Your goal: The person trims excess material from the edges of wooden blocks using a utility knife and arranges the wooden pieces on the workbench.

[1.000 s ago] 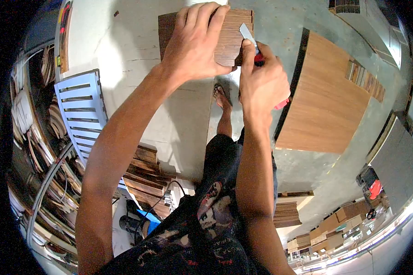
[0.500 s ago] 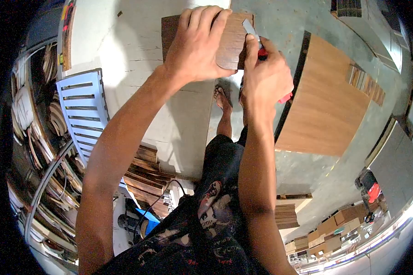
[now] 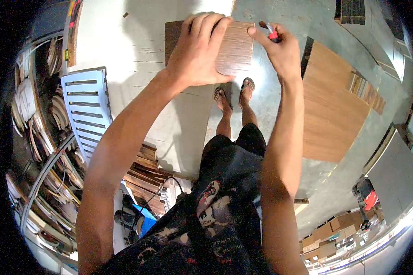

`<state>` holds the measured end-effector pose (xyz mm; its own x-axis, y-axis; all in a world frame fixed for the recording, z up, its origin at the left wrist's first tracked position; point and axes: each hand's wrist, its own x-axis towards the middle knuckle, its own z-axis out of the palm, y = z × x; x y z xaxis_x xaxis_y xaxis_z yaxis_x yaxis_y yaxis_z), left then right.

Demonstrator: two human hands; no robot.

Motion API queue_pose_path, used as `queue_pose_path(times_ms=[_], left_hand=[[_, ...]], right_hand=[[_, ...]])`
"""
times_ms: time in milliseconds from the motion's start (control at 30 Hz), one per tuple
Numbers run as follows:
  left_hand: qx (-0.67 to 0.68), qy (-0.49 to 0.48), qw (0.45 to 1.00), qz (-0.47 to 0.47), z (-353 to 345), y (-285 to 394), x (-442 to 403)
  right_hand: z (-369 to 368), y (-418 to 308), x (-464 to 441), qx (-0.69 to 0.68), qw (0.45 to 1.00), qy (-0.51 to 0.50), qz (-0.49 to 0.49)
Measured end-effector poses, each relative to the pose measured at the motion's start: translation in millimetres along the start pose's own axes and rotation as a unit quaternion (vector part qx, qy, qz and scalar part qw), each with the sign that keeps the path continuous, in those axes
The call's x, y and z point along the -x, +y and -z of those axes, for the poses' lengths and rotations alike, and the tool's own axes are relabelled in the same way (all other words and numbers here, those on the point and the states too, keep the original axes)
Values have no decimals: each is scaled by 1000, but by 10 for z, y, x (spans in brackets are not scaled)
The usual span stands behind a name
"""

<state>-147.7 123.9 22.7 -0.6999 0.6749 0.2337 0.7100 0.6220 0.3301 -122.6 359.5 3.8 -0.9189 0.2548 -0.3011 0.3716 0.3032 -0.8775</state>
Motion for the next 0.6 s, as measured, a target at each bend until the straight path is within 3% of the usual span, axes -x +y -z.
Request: queue_pose_path(times_ms=[67,167,200,300,400,500,600], left_hand=[[11,2,1000,-2,3,-7,-5],[21,3,1000,0,25,6,-11],[20,5,1000,0,19,10,-13],[11,9,1000,3,1,22,-41],[16,-3,1000,7,31,62,-71],[4,-14,999,32,42,136,-105],[1,-65,997,37,150,129,-193]], right_hand=[[172,-18,111,42,996,-62,-40],[291,354,229,-18,983,-87,159],[342,193,291,8,984,-142,110],[303,-5,241,145,951,-186,199],[231,183,20,144,917,-238,285],[161,302,-79,111,923,-226,291],[150,241,-55,96,941,-248,208]])
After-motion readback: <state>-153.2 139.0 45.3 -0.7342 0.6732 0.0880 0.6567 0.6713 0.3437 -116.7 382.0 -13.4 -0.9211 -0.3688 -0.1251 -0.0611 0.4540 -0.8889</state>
